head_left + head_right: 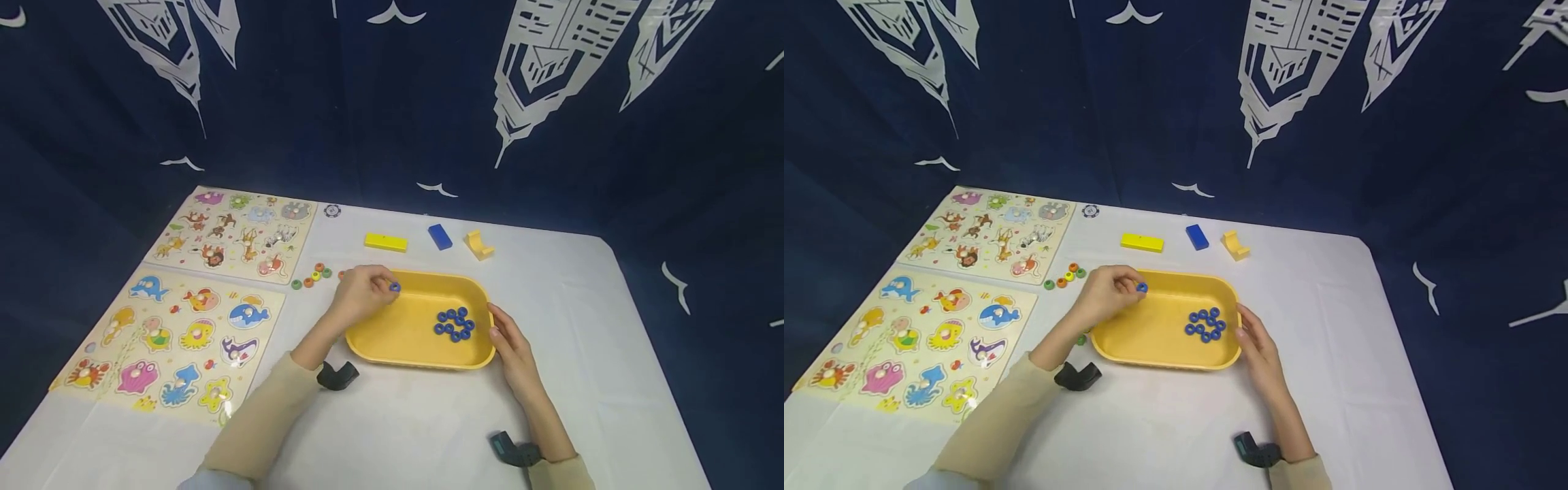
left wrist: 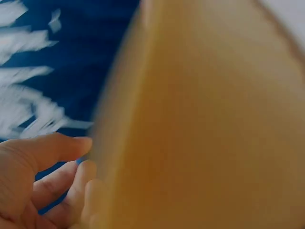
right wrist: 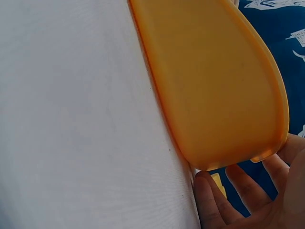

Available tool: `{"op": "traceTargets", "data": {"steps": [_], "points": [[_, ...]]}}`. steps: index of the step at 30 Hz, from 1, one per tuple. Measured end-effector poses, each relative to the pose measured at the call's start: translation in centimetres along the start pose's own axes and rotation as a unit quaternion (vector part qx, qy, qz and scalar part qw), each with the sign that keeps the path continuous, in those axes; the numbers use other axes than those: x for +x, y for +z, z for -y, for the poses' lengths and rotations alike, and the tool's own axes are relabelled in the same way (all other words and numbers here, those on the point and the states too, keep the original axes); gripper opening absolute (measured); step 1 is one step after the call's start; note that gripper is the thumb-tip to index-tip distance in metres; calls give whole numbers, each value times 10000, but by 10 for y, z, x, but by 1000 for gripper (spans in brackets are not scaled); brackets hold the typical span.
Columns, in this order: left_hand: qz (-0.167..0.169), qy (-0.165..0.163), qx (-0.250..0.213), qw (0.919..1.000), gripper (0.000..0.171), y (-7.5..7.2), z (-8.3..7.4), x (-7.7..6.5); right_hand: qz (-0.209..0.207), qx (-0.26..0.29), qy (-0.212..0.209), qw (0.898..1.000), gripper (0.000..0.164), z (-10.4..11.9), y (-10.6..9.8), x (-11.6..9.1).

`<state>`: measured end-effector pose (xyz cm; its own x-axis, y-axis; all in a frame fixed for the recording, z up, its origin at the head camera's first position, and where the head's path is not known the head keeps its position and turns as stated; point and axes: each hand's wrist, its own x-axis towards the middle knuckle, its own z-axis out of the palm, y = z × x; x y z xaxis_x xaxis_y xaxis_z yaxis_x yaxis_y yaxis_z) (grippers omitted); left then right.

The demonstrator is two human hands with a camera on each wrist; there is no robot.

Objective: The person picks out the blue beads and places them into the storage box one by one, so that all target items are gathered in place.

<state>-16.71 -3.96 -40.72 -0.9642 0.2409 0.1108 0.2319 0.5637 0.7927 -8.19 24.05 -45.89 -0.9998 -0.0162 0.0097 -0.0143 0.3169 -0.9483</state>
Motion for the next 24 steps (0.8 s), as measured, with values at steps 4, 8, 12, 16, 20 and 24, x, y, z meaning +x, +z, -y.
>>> {"op": "traceTargets", "data": {"steps": [4, 8, 12, 16, 20, 24], "points": [[815, -17, 683, 9943, 16, 30, 0, 9, 7, -41, 43, 10000, 43, 8, 2, -2], [1236, -44, 1131, 9858, 16, 52, -4, 13, 0, 1, 30, 10000, 43, 6, 2, -3], [1409, 111, 1667, 9758, 13, 69, -11, 15, -9, 102, -7, 9999, 43, -6, -1, -1], [1536, 92, 1948, 9687, 14, 79, -15, 15, -16, 108, 23, 9999, 43, -19, -3, 2], [1647, 50, 1960, 9667, 24, 83, -14, 13, -9, 105, -31, 9999, 43, -24, -2, 2], [1756, 100, 1709, 9695, 36, 77, -14, 6, -42, 128, -50, 9999, 42, -25, -2, 1]]}}
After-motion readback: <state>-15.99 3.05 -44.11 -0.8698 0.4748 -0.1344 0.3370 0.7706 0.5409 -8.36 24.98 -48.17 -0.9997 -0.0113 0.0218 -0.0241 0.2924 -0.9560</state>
